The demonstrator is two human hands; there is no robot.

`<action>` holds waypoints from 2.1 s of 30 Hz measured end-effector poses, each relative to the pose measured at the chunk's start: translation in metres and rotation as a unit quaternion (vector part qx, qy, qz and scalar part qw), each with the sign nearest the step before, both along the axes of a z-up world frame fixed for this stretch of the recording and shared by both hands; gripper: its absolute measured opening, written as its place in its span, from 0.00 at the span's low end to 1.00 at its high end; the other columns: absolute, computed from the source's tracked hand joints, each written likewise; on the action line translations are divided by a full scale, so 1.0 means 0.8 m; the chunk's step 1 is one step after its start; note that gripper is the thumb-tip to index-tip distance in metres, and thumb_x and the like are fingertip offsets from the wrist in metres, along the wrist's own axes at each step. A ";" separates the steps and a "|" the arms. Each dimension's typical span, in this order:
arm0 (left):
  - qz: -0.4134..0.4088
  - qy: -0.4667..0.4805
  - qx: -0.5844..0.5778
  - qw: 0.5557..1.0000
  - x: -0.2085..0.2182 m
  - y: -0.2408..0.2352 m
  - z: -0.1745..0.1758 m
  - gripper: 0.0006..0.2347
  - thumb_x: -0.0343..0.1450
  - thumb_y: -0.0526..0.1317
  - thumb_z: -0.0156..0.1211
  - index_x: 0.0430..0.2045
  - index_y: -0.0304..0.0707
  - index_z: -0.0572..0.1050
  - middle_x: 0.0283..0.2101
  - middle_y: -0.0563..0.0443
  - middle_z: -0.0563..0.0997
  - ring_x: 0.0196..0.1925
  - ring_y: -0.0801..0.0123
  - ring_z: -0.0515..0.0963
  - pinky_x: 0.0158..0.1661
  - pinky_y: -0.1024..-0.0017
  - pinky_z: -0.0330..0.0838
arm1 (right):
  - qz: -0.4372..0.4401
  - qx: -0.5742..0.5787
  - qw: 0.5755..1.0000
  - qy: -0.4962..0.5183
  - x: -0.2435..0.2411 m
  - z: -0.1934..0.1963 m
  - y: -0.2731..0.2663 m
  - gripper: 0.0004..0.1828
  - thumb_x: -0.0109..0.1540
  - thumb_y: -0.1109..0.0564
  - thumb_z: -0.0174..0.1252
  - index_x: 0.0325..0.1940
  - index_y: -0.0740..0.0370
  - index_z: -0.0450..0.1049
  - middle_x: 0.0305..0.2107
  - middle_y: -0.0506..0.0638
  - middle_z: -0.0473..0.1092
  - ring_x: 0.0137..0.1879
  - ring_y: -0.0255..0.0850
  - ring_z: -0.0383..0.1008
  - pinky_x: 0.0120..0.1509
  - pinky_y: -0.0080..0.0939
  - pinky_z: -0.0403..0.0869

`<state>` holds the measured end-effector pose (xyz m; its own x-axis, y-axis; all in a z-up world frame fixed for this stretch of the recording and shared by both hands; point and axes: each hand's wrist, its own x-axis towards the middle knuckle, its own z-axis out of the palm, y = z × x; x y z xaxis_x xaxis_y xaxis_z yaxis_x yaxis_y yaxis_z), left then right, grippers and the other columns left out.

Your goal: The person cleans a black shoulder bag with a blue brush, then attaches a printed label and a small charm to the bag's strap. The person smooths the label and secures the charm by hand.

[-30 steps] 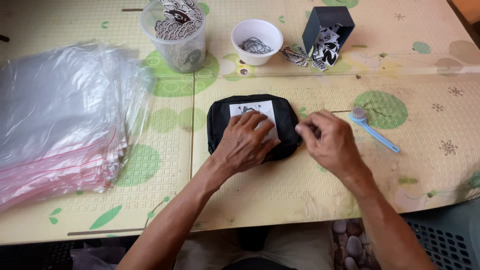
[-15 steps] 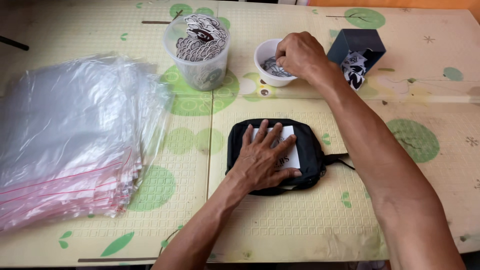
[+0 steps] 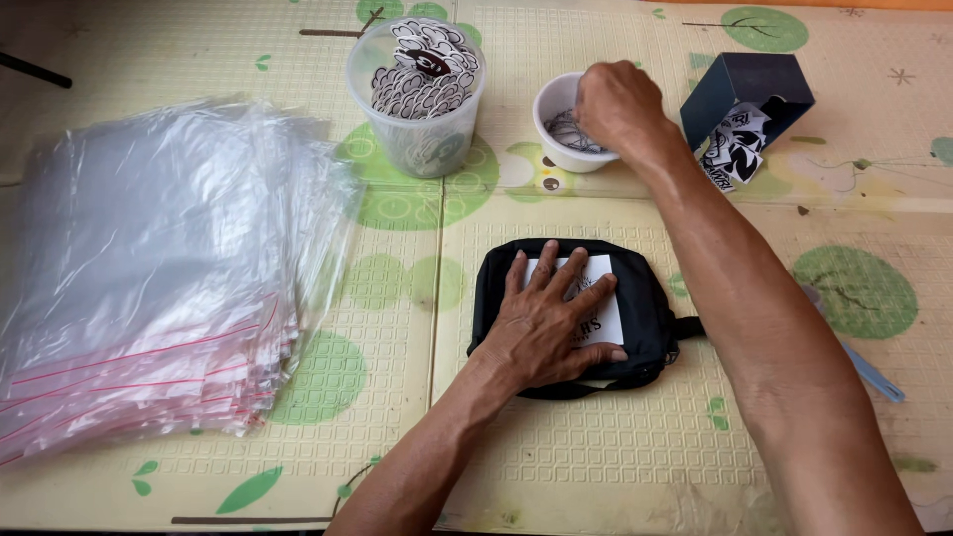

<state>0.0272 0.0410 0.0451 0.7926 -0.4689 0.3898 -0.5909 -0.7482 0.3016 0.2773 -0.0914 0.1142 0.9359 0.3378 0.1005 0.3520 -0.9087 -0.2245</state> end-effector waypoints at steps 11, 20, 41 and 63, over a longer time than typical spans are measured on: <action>0.002 -0.002 0.001 1.000 0.001 -0.001 0.000 0.36 0.65 0.72 0.50 0.63 0.54 0.68 0.69 0.38 0.66 0.71 0.33 0.61 0.63 0.32 0.52 | -0.050 0.343 0.937 -0.037 -0.020 0.023 -0.036 0.05 0.61 0.66 0.70 0.39 0.65 0.81 0.25 0.53 0.79 0.24 0.32 0.79 0.21 0.28 0.80; -0.002 0.003 -0.007 1.000 0.002 -0.002 -0.001 0.36 0.64 0.72 0.51 0.63 0.53 0.69 0.69 0.37 0.66 0.71 0.32 0.61 0.63 0.31 0.51 | 0.010 0.366 0.921 -0.135 -0.012 0.005 -0.052 0.07 0.64 0.65 0.71 0.35 0.65 0.78 0.25 0.54 0.79 0.21 0.34 0.76 0.17 0.33 0.77; -0.020 0.091 -0.159 0.983 0.006 0.006 0.018 0.33 0.69 0.62 0.55 0.64 0.41 0.65 0.67 0.36 0.69 0.72 0.37 0.62 0.65 0.31 0.48 | 0.130 0.490 0.840 -0.194 -0.033 0.046 -0.062 0.04 0.70 0.67 0.55 0.47 0.72 0.71 0.33 0.58 0.75 0.34 0.44 0.83 0.30 0.35 0.82; 0.003 0.184 -0.588 0.788 0.035 0.008 0.014 0.05 0.72 0.36 0.66 0.34 0.31 0.82 0.25 0.45 0.84 0.20 0.79 0.76 0.24 0.80 0.73 | 0.146 0.533 0.831 0.061 -0.172 0.044 -0.038 0.12 0.69 0.66 0.59 0.53 0.75 0.67 0.33 0.60 0.75 0.35 0.40 0.80 0.36 0.36 0.84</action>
